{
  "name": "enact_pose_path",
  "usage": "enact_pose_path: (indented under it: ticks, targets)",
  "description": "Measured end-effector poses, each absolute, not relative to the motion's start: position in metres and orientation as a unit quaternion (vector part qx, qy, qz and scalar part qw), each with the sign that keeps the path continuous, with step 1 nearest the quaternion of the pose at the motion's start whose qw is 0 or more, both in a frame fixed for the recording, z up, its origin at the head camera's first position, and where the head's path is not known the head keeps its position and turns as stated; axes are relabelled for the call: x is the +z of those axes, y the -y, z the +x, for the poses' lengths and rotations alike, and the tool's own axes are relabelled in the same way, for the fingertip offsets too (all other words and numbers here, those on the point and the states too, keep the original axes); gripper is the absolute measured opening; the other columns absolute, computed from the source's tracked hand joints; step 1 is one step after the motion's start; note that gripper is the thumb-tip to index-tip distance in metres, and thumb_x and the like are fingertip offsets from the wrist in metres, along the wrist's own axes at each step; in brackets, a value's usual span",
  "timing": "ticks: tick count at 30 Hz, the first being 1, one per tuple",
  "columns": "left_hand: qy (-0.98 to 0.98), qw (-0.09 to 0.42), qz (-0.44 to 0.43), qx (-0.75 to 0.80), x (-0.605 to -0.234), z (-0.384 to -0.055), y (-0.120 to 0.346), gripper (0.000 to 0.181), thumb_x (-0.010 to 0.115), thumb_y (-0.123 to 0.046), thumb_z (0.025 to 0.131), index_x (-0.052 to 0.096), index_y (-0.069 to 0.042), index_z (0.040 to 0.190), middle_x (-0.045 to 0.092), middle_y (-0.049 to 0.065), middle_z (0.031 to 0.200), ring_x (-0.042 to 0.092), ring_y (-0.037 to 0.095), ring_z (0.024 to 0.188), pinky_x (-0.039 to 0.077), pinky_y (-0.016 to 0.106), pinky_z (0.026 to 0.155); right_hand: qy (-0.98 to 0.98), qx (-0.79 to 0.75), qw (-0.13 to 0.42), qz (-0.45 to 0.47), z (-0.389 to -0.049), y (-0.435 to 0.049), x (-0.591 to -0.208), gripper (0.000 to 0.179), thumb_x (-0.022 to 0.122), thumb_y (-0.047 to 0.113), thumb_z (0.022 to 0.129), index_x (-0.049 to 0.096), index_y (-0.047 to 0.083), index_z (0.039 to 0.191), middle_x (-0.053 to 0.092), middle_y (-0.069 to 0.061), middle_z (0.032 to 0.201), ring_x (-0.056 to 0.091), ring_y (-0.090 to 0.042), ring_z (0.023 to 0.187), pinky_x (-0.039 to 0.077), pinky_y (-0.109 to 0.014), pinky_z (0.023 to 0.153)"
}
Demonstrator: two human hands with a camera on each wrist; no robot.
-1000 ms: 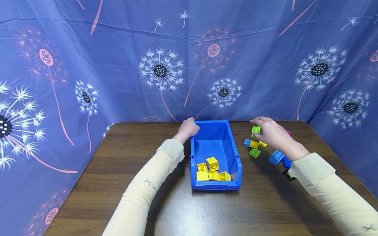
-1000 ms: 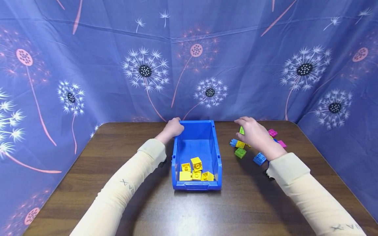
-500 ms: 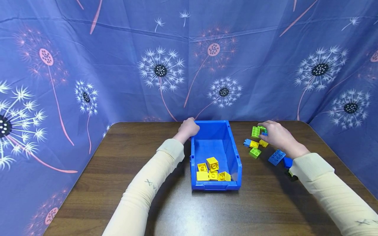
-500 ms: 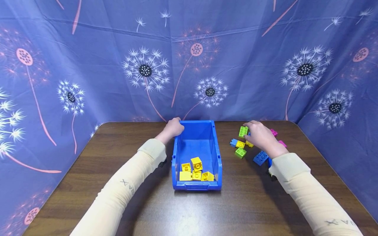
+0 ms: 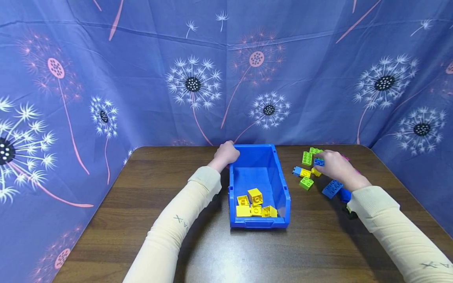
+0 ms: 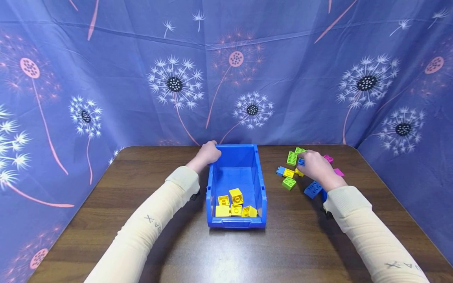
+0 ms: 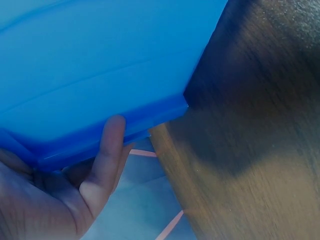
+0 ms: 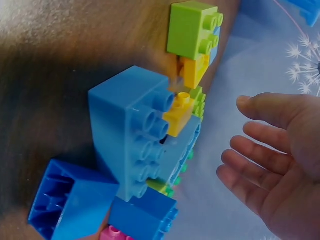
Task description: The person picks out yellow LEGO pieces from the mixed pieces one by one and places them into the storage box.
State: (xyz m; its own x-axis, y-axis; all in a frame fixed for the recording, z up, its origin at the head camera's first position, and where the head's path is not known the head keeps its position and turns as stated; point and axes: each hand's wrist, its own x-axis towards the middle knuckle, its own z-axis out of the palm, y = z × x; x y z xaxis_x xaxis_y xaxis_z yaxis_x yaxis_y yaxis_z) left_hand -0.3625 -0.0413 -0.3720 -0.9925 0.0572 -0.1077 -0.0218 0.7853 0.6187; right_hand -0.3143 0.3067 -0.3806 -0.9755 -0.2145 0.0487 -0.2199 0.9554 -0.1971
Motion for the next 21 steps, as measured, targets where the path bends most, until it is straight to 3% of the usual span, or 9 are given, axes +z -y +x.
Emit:
enact_pose_path:
  ticks: [7, 10, 21]
  targets:
    - [-0.942, 0.065, 0.007, 0.328, -0.372, -0.363, 0.041, 0.048, 0.047, -0.019, 0.093, 0.043, -0.004, 0.138, 0.058, 0.017, 0.122, 0.065, 0.025, 0.069, 0.056, 0.033, 0.049, 0.989, 0.105, -0.001, 0.109, -0.317, -0.312, -0.389, 0.045, 0.066, 0.015, 0.085, 0.056, -0.010, 0.121, 0.054, -0.035, 0.120, 0.050, -0.053, 0.109, 0.044, -0.061, 0.088]
    - [-0.941, 0.062, 0.007, 0.332, -0.373, -0.362, 0.041, 0.047, 0.047, -0.019, 0.093, 0.043, -0.004, 0.137, 0.058, 0.018, 0.122, 0.065, 0.026, 0.071, 0.058, 0.037, 0.057, 0.988, 0.104, -0.001, 0.111, -0.319, -0.313, -0.394, 0.044, 0.067, 0.015, 0.085, 0.058, -0.009, 0.120, 0.056, -0.034, 0.118, 0.053, -0.052, 0.107, 0.046, -0.060, 0.086]
    - [-0.939, 0.059, 0.006, 0.340, -0.373, -0.361, 0.041, 0.045, 0.048, -0.019, 0.093, 0.045, -0.003, 0.135, 0.058, 0.018, 0.121, 0.065, 0.028, 0.073, 0.058, 0.040, 0.062, 0.988, 0.090, -0.006, 0.121, -0.323, -0.315, -0.405, 0.031, 0.068, 0.013, 0.082, 0.067, -0.007, 0.106, 0.063, -0.030, 0.105, 0.062, -0.044, 0.092, 0.052, -0.054, 0.077]
